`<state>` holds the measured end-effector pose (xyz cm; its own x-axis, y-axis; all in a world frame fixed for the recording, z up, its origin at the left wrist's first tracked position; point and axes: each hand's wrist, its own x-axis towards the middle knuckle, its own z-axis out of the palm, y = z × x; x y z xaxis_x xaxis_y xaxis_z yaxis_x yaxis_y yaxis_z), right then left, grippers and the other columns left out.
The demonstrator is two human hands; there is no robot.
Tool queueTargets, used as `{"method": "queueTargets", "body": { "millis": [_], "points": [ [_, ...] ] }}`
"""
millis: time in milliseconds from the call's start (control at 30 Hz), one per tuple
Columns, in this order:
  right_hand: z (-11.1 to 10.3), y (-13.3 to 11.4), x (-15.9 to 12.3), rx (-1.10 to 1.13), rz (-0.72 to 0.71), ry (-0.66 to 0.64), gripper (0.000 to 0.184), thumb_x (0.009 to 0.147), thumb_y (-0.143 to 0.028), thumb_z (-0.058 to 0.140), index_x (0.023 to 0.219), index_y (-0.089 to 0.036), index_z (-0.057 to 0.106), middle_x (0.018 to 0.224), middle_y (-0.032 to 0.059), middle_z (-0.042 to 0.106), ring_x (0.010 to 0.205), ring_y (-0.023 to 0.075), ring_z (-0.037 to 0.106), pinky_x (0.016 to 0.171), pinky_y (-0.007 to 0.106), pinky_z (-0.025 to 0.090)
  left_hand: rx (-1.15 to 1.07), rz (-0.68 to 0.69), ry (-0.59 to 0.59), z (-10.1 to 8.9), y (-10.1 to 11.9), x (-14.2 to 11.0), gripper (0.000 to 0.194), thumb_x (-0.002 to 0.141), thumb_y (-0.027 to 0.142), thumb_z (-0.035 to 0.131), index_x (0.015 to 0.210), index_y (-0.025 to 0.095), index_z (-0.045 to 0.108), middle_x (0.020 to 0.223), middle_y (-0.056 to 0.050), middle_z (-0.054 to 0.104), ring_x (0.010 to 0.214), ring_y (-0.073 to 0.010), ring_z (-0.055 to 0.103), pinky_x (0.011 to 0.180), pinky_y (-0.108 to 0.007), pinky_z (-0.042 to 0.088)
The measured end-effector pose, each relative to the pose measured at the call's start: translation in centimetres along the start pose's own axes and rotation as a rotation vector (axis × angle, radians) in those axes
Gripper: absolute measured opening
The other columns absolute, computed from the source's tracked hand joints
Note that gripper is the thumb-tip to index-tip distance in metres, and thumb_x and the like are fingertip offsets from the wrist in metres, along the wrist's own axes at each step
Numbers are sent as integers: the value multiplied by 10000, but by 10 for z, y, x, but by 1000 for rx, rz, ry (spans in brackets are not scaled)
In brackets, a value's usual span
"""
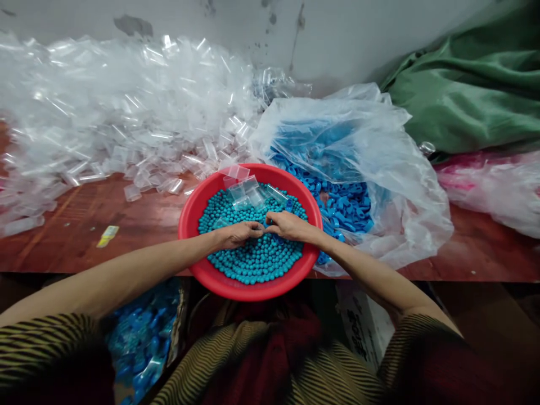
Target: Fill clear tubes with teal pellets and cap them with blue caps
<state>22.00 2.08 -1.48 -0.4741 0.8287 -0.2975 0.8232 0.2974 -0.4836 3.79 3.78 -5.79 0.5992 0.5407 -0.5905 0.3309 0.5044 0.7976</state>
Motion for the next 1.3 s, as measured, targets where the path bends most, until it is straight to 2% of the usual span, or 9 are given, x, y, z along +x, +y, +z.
{"method": "queueTargets", "body": {
  "millis": [167, 267, 367, 467, 600, 767, 967, 1133, 1300],
  "points": [
    [3, 9, 3, 298, 37, 168, 106, 779, -191, 517, 879, -160, 537, 715, -19, 539, 634, 113, 472, 593, 227, 339, -70, 44, 3, -4, 9, -8, 314, 630, 338, 695, 865, 174, 567, 696, 27, 505, 638, -103, 473, 610, -232, 363],
    [2, 13, 1, 502, 73, 210, 115, 769, -175, 459, 878, -164, 497, 611, -63, 454, 544, 94, 420, 529, 217, 322, -16, -28, 63, -5, 17, -14, 326, 662, 368, 675, 906, 180, 567, 753, -1, 569, 654, -129, 538, 600, -249, 388],
    [2, 12, -2, 517, 77, 207, 207, 766, -159, 443, 968, -158, 487, 561, -85, 406, 500, 90, 383, 505, 216, 297, 105, -103, 158, 1, 19, -15, 285, 645, 342, 687, 844, 163, 587, 682, 5, 547, 586, -129, 515, 531, -246, 366],
    [4, 12, -4, 495, 46, 237, 299, 778, -167, 444, 1074, -150, 484, 576, -84, 405, 502, 87, 366, 516, 221, 296, 147, -65, 216, 11, 19, -14, 277, 630, 284, 693, 867, 166, 612, 692, 17, 531, 596, -112, 478, 520, -233, 367],
    [3, 14, -3, 553, 23, 324, 291, 787, -186, 439, 1067, -145, 509, 600, -71, 427, 508, 81, 371, 512, 220, 300, 89, 39, 151, 14, 20, -15, 354, 623, 285, 698, 944, 159, 616, 745, 12, 552, 643, -114, 513, 590, -254, 432],
    [0, 16, -1, 770, 27, 366, 286, 767, -195, 441, 1045, -159, 494, 614, -67, 467, 497, 72, 427, 470, 199, 296, -24, 159, 104, 0, 19, -19, 447, 612, 323, 735, 1008, 165, 600, 735, 20, 561, 705, -117, 545, 679, -267, 444],
    [-2, 12, -2, 903, 26, 339, 288, 757, -176, 454, 1043, -164, 484, 628, -67, 492, 484, 62, 475, 451, 184, 324, 57, 104, 88, -9, 20, -26, 428, 647, 372, 712, 998, 153, 604, 739, 0, 592, 653, -121, 550, 544, -221, 401],
    [-2, 9, -2, 910, 32, 351, 285, 756, -168, 466, 1039, -153, 501, 617, -67, 496, 494, 64, 491, 444, 176, 320, 226, -97, 232, 4, 19, -4, 193, 626, 245, 711, 719, 120, 597, 548, 23, 521, 464, -101, 458, 436, -227, 345],
    [-5, 10, -2, 985, 65, 384, 285, 758, -179, 471, 1041, -158, 503, 608, -71, 493, 490, 69, 492, 452, 180, 344, 104, -43, 210, 20, 24, 18, 213, 668, 283, 686, 731, 149, 533, 553, 40, 488, 482, -100, 474, 471, -229, 398]
  ]
}}
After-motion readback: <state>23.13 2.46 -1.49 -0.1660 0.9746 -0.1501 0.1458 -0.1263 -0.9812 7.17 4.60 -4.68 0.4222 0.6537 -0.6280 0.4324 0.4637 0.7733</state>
